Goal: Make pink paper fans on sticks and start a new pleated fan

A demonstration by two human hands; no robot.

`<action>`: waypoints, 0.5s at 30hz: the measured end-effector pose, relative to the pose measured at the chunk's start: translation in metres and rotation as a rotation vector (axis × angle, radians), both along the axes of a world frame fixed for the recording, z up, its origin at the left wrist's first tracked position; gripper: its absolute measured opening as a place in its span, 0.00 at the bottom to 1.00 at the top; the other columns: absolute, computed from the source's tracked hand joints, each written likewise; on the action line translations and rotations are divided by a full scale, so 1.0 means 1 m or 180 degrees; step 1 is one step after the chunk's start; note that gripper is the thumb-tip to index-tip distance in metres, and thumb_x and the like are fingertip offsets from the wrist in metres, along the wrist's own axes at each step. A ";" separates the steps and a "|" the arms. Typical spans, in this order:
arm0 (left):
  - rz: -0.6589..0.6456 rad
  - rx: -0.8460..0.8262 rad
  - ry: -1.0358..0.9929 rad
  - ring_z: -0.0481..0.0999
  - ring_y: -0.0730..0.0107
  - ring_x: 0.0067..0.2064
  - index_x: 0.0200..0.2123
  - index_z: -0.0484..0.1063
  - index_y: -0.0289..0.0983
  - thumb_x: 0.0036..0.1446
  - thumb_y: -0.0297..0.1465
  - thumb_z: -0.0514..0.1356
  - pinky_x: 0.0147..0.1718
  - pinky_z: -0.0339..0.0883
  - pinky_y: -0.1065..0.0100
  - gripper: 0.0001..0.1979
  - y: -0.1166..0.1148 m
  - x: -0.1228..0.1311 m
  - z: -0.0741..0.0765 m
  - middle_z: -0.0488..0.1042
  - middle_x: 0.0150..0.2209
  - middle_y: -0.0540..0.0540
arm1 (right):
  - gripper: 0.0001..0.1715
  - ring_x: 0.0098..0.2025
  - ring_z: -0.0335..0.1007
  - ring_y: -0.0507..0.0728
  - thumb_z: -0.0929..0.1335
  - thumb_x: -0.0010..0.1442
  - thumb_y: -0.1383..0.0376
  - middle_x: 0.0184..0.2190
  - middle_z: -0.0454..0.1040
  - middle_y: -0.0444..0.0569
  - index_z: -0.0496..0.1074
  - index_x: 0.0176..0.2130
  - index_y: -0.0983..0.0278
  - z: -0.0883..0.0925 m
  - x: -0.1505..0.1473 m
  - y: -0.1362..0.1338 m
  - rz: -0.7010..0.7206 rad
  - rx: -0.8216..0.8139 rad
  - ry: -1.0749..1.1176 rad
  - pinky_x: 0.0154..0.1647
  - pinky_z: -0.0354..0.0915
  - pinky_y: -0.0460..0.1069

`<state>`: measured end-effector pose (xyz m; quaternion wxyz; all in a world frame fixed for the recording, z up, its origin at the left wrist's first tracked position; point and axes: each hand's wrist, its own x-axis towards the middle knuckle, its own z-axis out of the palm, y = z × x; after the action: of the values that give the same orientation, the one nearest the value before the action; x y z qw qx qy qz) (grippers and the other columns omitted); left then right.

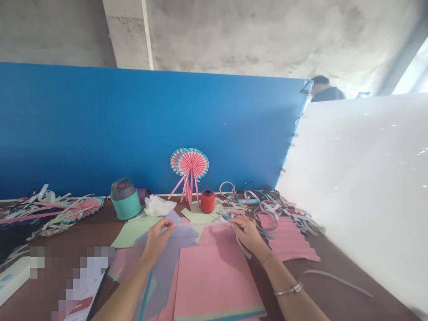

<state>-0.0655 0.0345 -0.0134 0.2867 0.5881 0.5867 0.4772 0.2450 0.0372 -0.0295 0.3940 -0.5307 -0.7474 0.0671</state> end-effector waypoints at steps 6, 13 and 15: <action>0.0034 0.0067 -0.0012 0.73 0.62 0.33 0.25 0.72 0.37 0.46 0.42 0.58 0.35 0.66 0.66 0.13 0.003 -0.004 -0.005 0.75 0.28 0.47 | 0.17 0.39 0.71 0.58 0.61 0.57 0.67 0.34 0.78 0.48 0.77 0.37 0.59 0.000 -0.001 0.001 0.0154 -0.0061 -0.0044 0.50 0.59 0.59; 0.0082 0.0092 0.0071 0.74 0.63 0.31 0.24 0.72 0.38 0.45 0.42 0.58 0.34 0.66 0.66 0.13 0.002 -0.002 -0.004 0.75 0.27 0.48 | 0.17 0.41 0.71 0.59 0.62 0.56 0.68 0.34 0.79 0.49 0.78 0.36 0.58 0.001 -0.001 0.000 0.0016 -0.0210 -0.0035 0.52 0.55 0.58; 0.0083 0.0114 0.0069 0.74 0.63 0.31 0.24 0.72 0.38 0.45 0.42 0.58 0.34 0.66 0.66 0.13 0.001 -0.001 -0.003 0.75 0.27 0.48 | 0.17 0.42 0.71 0.60 0.62 0.55 0.68 0.35 0.79 0.49 0.78 0.36 0.57 0.000 -0.001 0.000 -0.0001 -0.0205 0.0000 0.52 0.55 0.58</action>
<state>-0.0670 0.0354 -0.0163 0.2636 0.5905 0.5888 0.4849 0.2442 0.0376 -0.0294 0.3767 -0.5432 -0.7448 0.0911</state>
